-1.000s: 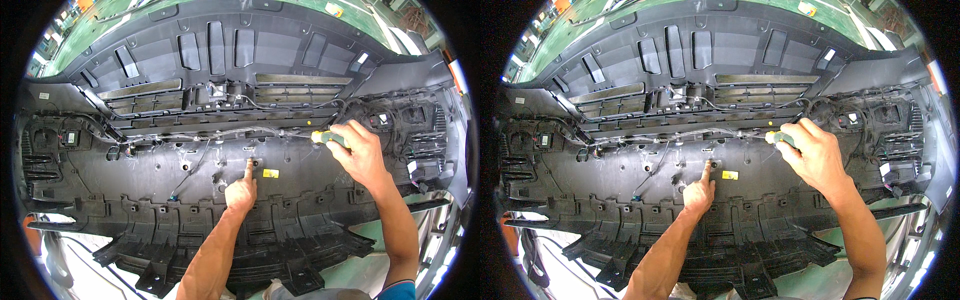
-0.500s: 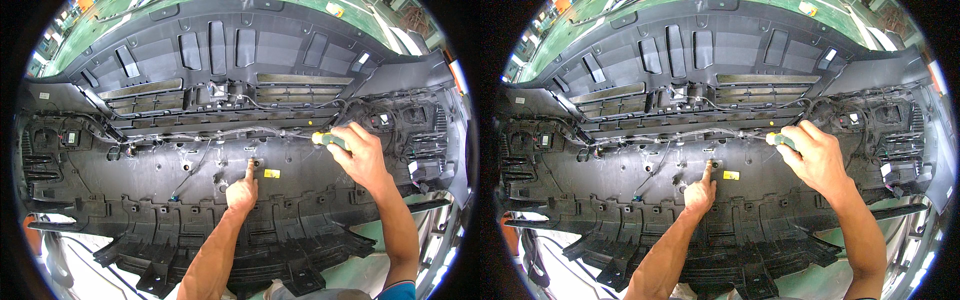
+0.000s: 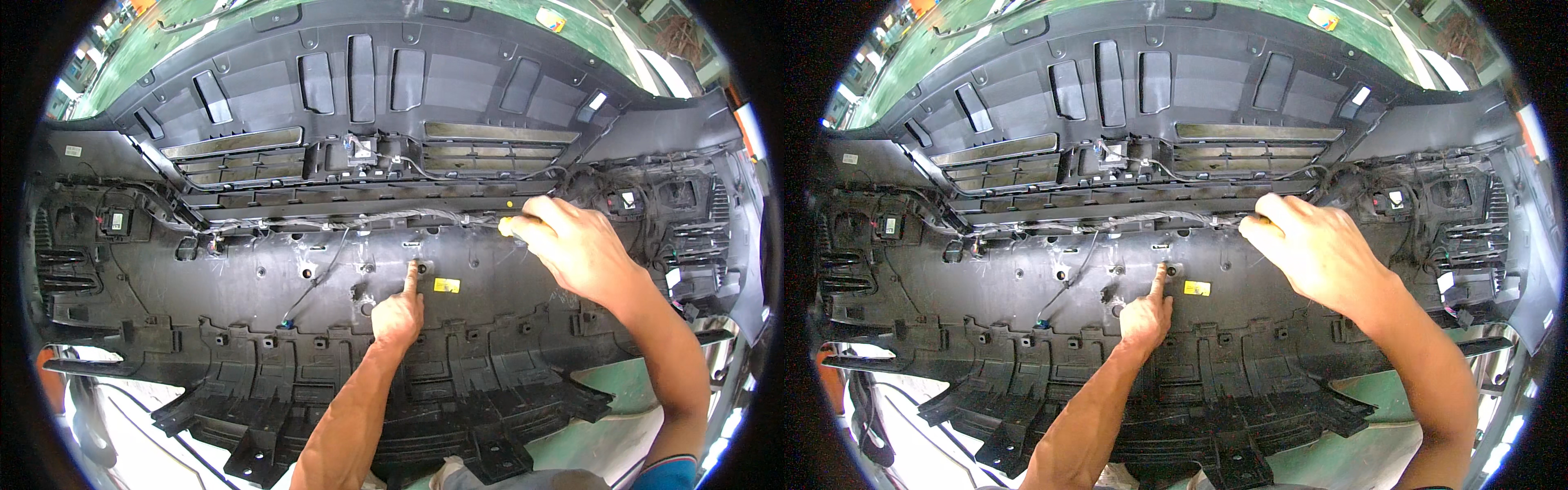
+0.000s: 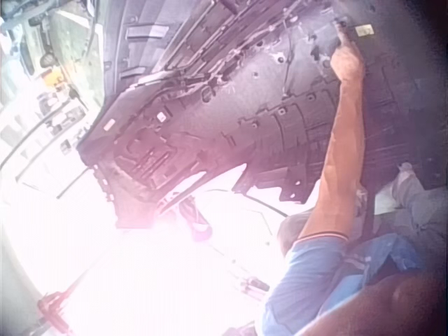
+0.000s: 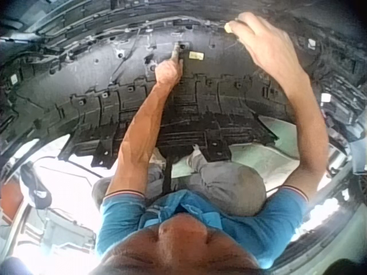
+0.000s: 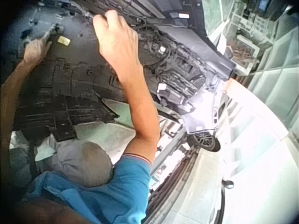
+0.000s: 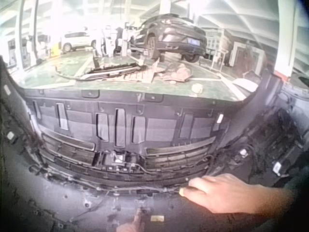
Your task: The person removes a car bumper from a vehicle using a screwdriver to detach fasteners. After detaching the bumper, the person places it on the floor and walks to the vehicle's interior to remove a floor mat.
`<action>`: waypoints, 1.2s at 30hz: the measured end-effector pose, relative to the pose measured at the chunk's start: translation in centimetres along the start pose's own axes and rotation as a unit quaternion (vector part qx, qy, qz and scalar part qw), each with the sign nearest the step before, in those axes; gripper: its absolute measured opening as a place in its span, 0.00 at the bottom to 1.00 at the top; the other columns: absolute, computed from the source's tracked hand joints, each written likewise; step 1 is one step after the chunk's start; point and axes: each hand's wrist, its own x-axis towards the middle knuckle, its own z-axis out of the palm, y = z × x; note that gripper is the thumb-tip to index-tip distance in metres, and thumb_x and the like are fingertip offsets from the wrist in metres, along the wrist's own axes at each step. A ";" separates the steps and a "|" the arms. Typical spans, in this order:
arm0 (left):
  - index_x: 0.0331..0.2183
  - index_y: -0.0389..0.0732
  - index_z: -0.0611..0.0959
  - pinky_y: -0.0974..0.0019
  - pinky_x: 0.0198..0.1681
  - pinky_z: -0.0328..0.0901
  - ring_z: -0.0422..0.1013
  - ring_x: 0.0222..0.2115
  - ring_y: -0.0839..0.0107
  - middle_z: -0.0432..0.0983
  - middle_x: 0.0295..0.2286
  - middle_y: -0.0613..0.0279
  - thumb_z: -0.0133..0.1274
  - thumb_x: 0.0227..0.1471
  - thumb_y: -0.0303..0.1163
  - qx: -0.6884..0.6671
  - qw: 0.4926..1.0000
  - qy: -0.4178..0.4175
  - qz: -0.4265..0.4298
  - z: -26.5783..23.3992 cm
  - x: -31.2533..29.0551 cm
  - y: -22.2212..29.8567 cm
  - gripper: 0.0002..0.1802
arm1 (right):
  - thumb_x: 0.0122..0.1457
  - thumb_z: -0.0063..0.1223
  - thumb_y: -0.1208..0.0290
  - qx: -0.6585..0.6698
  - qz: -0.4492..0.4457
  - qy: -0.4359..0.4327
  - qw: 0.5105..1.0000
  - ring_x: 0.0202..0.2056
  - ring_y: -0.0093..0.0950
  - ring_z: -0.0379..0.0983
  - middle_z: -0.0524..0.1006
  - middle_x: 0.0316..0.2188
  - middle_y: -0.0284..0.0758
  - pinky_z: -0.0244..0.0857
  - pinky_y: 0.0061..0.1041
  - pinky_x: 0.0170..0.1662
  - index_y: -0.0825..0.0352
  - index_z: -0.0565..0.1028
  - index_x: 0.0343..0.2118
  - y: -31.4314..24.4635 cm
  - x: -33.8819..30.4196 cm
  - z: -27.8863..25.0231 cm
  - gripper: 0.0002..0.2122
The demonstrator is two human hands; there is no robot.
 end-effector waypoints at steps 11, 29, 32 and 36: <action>0.72 0.55 0.47 0.52 0.31 0.74 0.81 0.25 0.54 0.83 0.24 0.53 0.48 0.65 0.48 -0.013 1.000 0.000 0.006 -0.1 -0.4 -0.7 0.43 | 0.56 0.66 0.54 -0.139 0.163 -0.032 0.976 0.24 0.34 0.77 0.77 0.30 0.32 0.70 0.34 0.24 0.59 0.74 0.30 -0.9 1.6 1.1 0.15; 0.72 0.56 0.48 0.53 0.35 0.76 0.82 0.28 0.55 0.84 0.27 0.54 0.47 0.66 0.47 -0.027 1.000 -0.013 0.005 -0.1 -0.4 -1.0 0.41 | 0.63 0.56 0.63 -0.113 -0.018 -0.058 0.992 0.27 0.35 0.79 0.76 0.35 0.36 0.74 0.32 0.28 0.62 0.79 0.41 -1.7 2.1 0.2 0.10; 0.72 0.56 0.48 0.53 0.35 0.76 0.82 0.29 0.56 0.85 0.28 0.54 0.46 0.66 0.46 -0.024 1.000 -0.011 0.002 0.0 -0.3 -0.9 0.41 | 0.65 0.53 0.62 -0.131 0.157 -0.152 0.967 0.29 0.37 0.79 0.77 0.34 0.39 0.75 0.31 0.34 0.63 0.79 0.42 -1.5 2.2 0.7 0.11; 0.72 0.56 0.48 0.53 0.36 0.76 0.82 0.29 0.56 0.85 0.29 0.54 0.45 0.67 0.46 -0.031 0.999 -0.021 0.008 0.4 -0.1 -0.8 0.40 | 0.63 0.57 0.64 -0.095 0.137 -0.125 0.978 0.33 0.37 0.79 0.77 0.38 0.39 0.75 0.34 0.33 0.63 0.79 0.42 -1.3 1.9 0.6 0.10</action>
